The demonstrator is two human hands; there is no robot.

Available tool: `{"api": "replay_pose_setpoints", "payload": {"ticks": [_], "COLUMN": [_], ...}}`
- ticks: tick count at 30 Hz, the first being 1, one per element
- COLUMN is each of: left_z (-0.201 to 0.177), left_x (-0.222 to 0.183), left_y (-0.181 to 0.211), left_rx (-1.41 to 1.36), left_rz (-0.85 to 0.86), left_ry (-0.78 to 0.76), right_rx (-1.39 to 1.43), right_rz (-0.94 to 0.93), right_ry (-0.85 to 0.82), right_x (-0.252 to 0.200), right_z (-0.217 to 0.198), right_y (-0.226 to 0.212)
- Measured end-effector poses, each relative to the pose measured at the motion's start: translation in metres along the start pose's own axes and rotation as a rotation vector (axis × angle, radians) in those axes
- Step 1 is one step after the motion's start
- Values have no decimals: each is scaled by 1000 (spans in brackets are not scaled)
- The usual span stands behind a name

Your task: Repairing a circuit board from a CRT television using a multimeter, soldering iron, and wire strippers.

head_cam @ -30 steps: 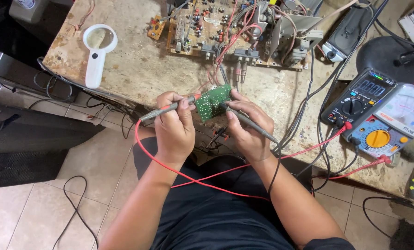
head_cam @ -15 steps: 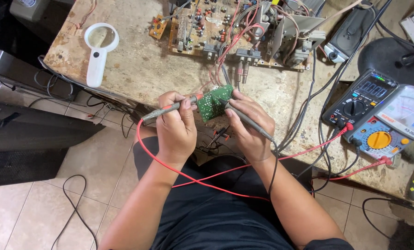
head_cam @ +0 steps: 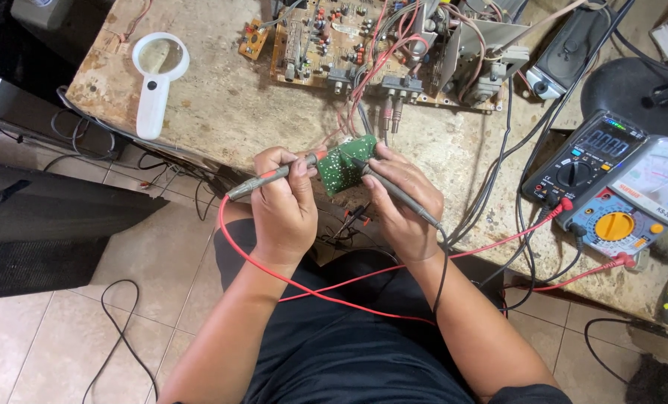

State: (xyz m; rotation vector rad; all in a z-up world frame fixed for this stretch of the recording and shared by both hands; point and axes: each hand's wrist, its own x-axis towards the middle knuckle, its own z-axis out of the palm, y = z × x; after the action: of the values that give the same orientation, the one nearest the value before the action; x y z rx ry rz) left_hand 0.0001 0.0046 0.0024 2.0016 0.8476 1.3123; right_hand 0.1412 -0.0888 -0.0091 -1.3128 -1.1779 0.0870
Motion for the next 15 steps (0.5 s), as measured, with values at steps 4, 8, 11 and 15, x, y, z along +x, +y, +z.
{"api": "replay_pose_setpoints", "payload": {"ticks": [4,8,11,15], "left_z": [1,1,1,1], "left_x": [-1,-1,0,-1], "left_y": [-3,-2,0,-3], "left_rx": [-12,-17,-10,-10], "left_rz": [-11,-18,-20,-24], "left_ry": [-5,-6,-4,-8], "right_rx": [56,103,81,80], "right_rz": [13,7,-9,-30], "right_ry": [-6,-7,-18,-21], "right_x": [-3,-4,-3,-1], "right_z": [-1,-1,-2,-1], "right_y": [5,8,7,6]}}
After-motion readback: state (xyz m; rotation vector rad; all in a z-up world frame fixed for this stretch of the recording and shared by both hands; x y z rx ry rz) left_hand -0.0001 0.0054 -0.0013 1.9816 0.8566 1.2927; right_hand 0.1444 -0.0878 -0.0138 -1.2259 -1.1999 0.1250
